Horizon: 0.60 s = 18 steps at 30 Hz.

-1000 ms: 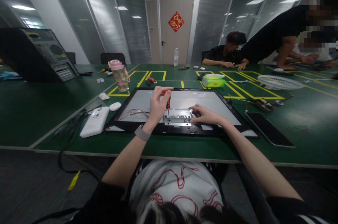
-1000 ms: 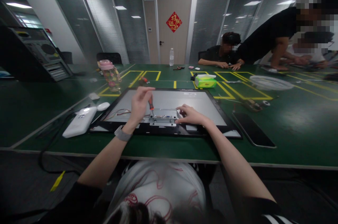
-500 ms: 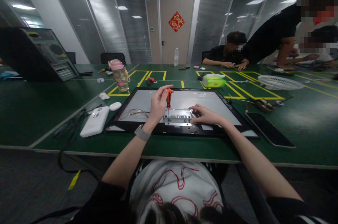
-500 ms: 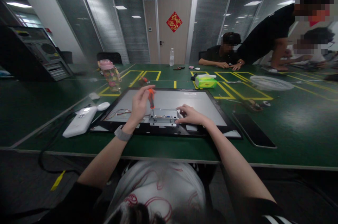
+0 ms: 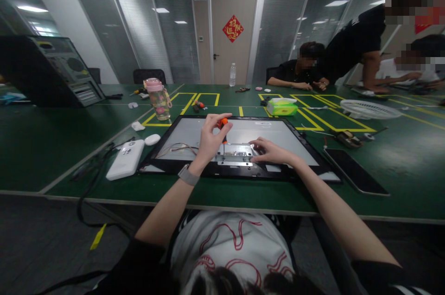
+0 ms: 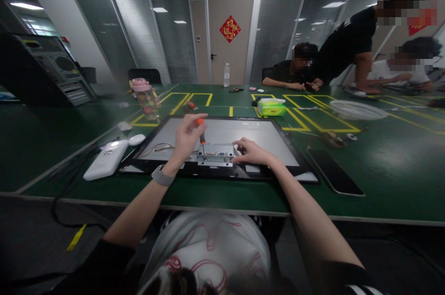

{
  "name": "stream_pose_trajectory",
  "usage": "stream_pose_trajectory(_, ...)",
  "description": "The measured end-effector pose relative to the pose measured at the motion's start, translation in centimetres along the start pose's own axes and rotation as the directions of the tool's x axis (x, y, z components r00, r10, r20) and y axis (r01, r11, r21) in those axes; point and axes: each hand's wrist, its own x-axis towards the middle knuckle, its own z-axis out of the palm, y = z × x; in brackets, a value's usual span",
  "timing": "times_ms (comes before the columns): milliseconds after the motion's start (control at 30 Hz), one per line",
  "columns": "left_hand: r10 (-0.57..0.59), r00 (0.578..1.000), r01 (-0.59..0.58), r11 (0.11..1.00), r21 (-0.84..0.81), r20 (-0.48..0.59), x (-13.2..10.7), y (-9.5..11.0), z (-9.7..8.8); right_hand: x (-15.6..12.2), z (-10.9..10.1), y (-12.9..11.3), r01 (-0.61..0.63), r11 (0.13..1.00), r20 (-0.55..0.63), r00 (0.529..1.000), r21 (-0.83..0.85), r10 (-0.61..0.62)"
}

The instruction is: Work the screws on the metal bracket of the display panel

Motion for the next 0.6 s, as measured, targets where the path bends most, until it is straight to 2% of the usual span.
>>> stream_pose_trajectory(167, -0.033, 0.999, 0.033, 0.998, -0.059, -0.011, 0.02, 0.05, -0.10, -0.03, 0.02, 0.13, 0.000, 1.000, 0.002, 1.000, 0.014, 0.000)
stream_pose_trajectory(433, -0.033, 0.996, 0.033, 0.999, -0.002, -0.082, 0.17, -0.20, -0.06, 0.01, 0.05, 0.23, 0.002, 1.000, -0.005, 1.000, 0.016, -0.002)
stream_pose_trajectory(600, -0.025, 0.998, 0.024, 1.000, -0.017, -0.052, 0.22, 0.19, -0.19, -0.01, 0.00, 0.09, 0.001, 1.000, 0.003, 1.000, 0.007, -0.001)
